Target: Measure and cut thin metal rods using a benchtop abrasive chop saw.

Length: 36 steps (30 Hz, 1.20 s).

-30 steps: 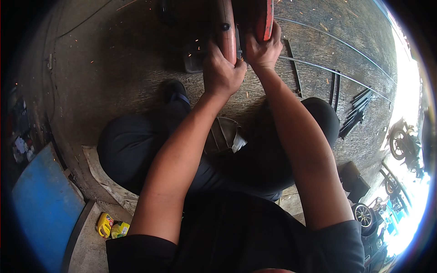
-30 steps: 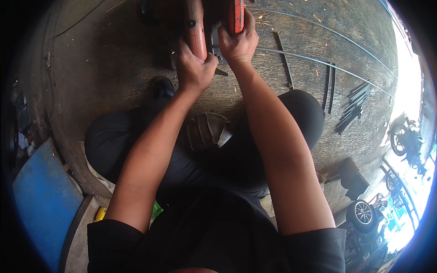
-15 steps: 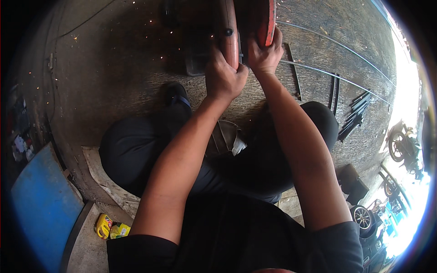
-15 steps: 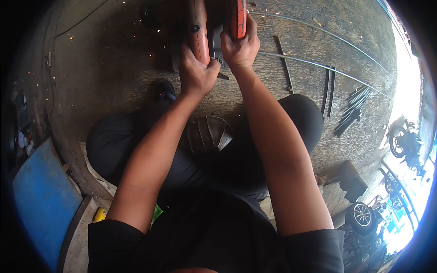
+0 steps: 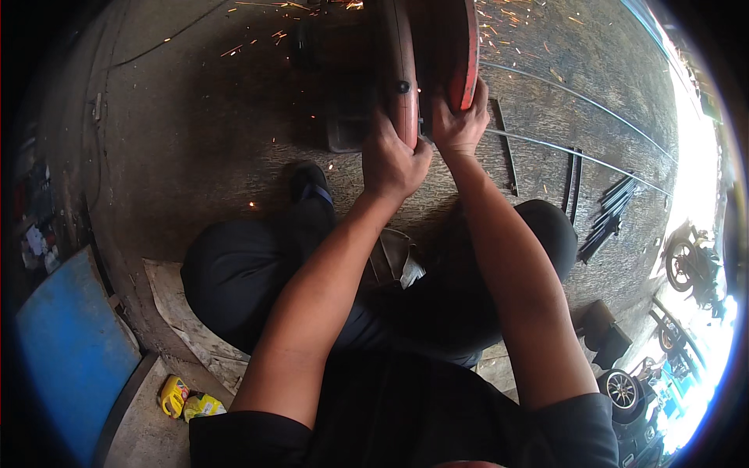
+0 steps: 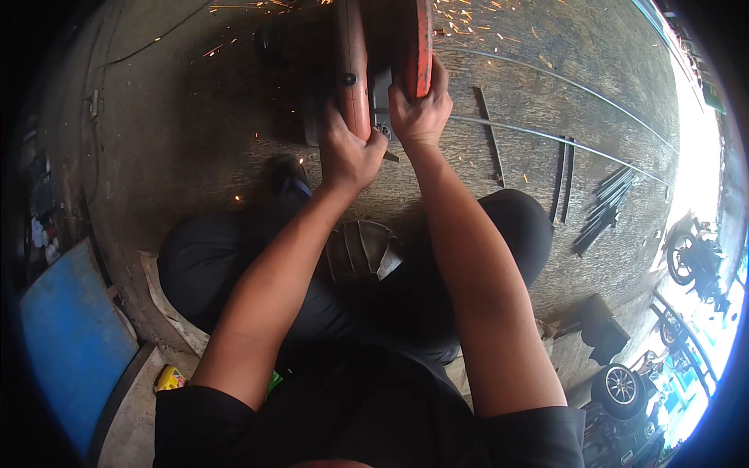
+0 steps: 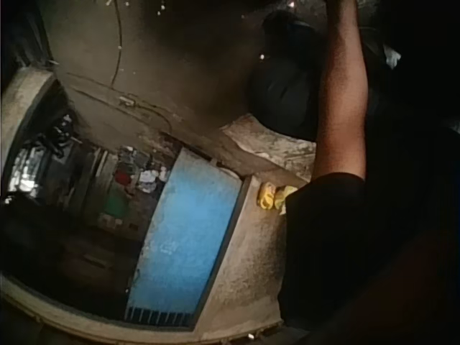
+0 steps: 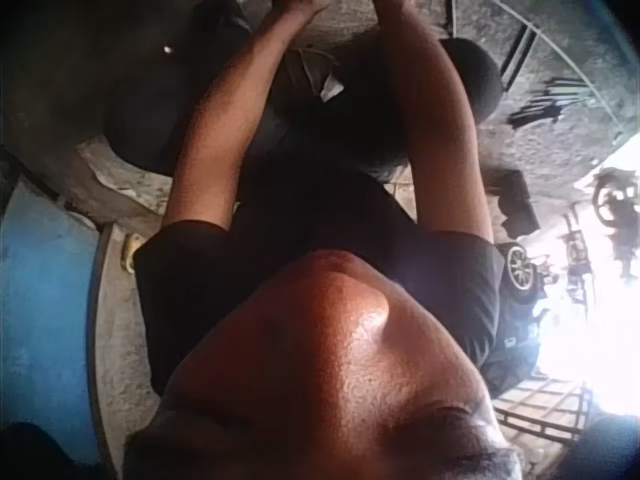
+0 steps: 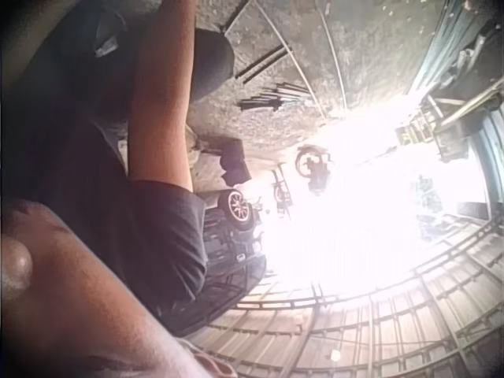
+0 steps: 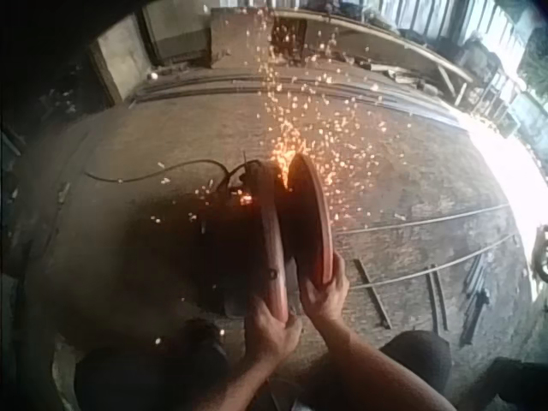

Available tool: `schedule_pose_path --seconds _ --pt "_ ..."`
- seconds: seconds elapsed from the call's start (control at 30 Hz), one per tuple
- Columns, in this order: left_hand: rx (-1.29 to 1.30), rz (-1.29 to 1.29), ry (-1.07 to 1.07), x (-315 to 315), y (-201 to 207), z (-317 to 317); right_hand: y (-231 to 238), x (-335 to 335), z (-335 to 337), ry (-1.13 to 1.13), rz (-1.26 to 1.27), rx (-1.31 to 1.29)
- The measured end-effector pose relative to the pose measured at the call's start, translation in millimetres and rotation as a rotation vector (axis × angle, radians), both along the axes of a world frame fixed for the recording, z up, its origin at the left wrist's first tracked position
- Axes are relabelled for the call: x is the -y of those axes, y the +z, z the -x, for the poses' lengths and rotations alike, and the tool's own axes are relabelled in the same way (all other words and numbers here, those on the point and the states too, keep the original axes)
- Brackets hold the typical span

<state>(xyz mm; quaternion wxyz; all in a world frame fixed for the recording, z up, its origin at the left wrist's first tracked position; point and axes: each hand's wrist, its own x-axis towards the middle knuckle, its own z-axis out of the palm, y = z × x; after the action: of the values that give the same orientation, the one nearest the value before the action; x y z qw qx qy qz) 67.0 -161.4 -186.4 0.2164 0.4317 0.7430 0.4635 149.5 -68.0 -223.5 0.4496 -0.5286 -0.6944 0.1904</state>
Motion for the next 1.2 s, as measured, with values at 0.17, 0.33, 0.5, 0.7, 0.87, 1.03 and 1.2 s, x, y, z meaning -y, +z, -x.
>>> schedule_pose_path --seconds 0.17,0.33,0.5,0.7,0.87,1.03,1.2 --pt "-0.035 0.011 0.021 -0.2 0.1 -1.5 -2.8 -0.1 -0.6 -0.010 0.019 -0.014" --pt "-0.007 -0.021 -0.008 0.0 3.6 1.0 -1.1 0.3 1.0 -0.047 0.008 0.008" --pt "0.010 0.024 -0.012 1.2 1.9 0.4 -0.5 2.2 0.3 -0.035 0.025 0.016" --pt "-0.033 0.000 -0.011 1.5 -2.1 0.7 -2.3 1.3 -1.1 -0.012 -0.015 0.060" --pt "-0.063 -0.055 -0.003 1.0 -0.9 0.1 -1.5 1.4 -0.8 -0.014 0.010 0.049" --pt "0.062 0.018 -0.003 1.2 1.8 -0.1 -1.2 1.8 -0.8 -0.004 0.015 0.021" --pt "0.083 0.039 -0.008 1.5 2.6 -0.3 -4.6 1.0 -1.9 -0.017 0.028 0.027"
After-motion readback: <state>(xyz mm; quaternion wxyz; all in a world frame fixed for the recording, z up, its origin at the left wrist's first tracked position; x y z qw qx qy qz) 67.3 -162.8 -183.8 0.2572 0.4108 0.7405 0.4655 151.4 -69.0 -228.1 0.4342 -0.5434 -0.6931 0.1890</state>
